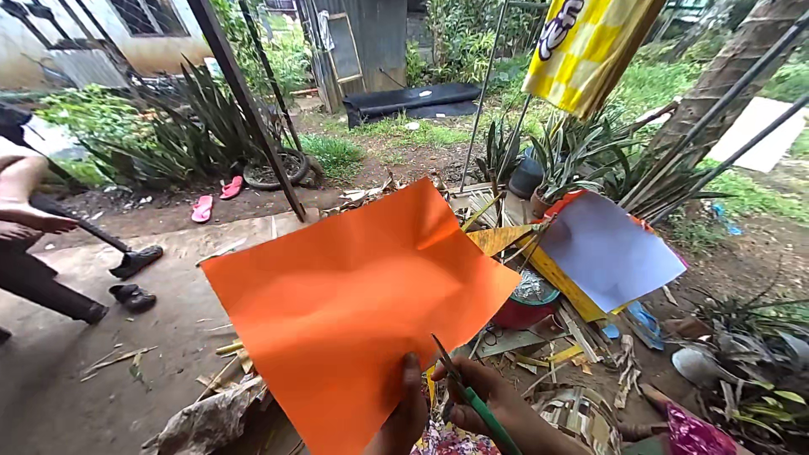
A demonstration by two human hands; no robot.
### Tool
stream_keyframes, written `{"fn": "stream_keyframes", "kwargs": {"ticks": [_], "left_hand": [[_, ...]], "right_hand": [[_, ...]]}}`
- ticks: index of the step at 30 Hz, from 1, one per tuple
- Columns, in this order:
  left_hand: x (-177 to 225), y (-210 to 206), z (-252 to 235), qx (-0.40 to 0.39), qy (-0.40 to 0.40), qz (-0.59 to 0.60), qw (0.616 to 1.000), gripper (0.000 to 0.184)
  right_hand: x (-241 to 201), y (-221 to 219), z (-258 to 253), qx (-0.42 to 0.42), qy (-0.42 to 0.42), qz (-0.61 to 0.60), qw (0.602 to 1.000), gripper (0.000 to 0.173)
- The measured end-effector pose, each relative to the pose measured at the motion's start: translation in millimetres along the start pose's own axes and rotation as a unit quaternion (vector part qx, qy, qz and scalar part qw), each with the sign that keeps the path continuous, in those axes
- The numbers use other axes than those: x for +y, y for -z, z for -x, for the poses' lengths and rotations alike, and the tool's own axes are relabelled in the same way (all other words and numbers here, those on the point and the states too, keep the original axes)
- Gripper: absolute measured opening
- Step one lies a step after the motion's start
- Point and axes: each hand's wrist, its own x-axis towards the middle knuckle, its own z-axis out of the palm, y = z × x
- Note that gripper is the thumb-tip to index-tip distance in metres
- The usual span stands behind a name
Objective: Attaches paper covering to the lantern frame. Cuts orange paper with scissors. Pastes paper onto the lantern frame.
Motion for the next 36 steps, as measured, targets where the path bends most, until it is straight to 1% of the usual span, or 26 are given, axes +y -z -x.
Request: {"fn": "stream_keyframes", "kwargs": {"ticks": [4, 8, 11, 14, 16, 19, 23, 27, 30, 33, 34, 36], "left_hand": [[-2, -6, 6, 0.001, -0.019, 0.005, 1.000, 0.015], [-3, -5, 7, -0.007, -0.016, 0.019, 1.000, 0.015], [-3, -4, 8, -0.006, -0.025, 0.016, 1.000, 0.015], [0, -3, 11, 0.003, 0.000, 0.025, 1.000, 0.014], [2, -4, 13, 0.014, 0.019, 0.041, 0.999, 0.013], [7, -6, 15, 0.021, 0.019, 0.037, 0.999, 0.013], [10, -4, 16, 0.001, 0.004, 0.008, 1.000, 0.014], [15, -8, 19, 0.024, 0.049, 0.036, 0.998, 0.011], [13, -8, 19, 0.034, 0.059, 0.050, 0.996, 0.011], [10, -4, 20, -0.007, 0.041, 0.041, 0.998, 0.013], [11, -3, 22, -0.026, 0.053, 0.043, 0.997, 0.014], [16, -5, 24, -0.041, 0.085, 0.050, 0.994, 0.014]], "right_hand": [[2, -2, 0, 0.003, 0.023, -0.009, 1.000, 0.053], [4, -2, 0, 0.010, 0.031, 0.000, 0.999, 0.050], [8, -4, -1, 0.019, 0.040, 0.003, 0.999, 0.045], [12, -8, -1, 0.031, 0.056, -0.007, 0.998, 0.039], [14, -11, -1, 0.035, 0.062, -0.018, 0.997, 0.039], [12, -11, -1, 0.033, 0.065, -0.017, 0.997, 0.043], [6, -13, 1, 0.050, 0.059, 0.000, 0.997, 0.039], [15, -15, -1, 0.062, 0.090, -0.008, 0.994, 0.034], [14, -16, -1, 0.063, 0.077, -0.022, 0.995, 0.035], [5, -17, 0, 0.073, 0.051, -0.019, 0.996, 0.038], [3, -18, 0, 0.080, 0.045, -0.022, 0.996, 0.038], [3, -17, 0, 0.083, 0.052, -0.028, 0.995, 0.037]]}}
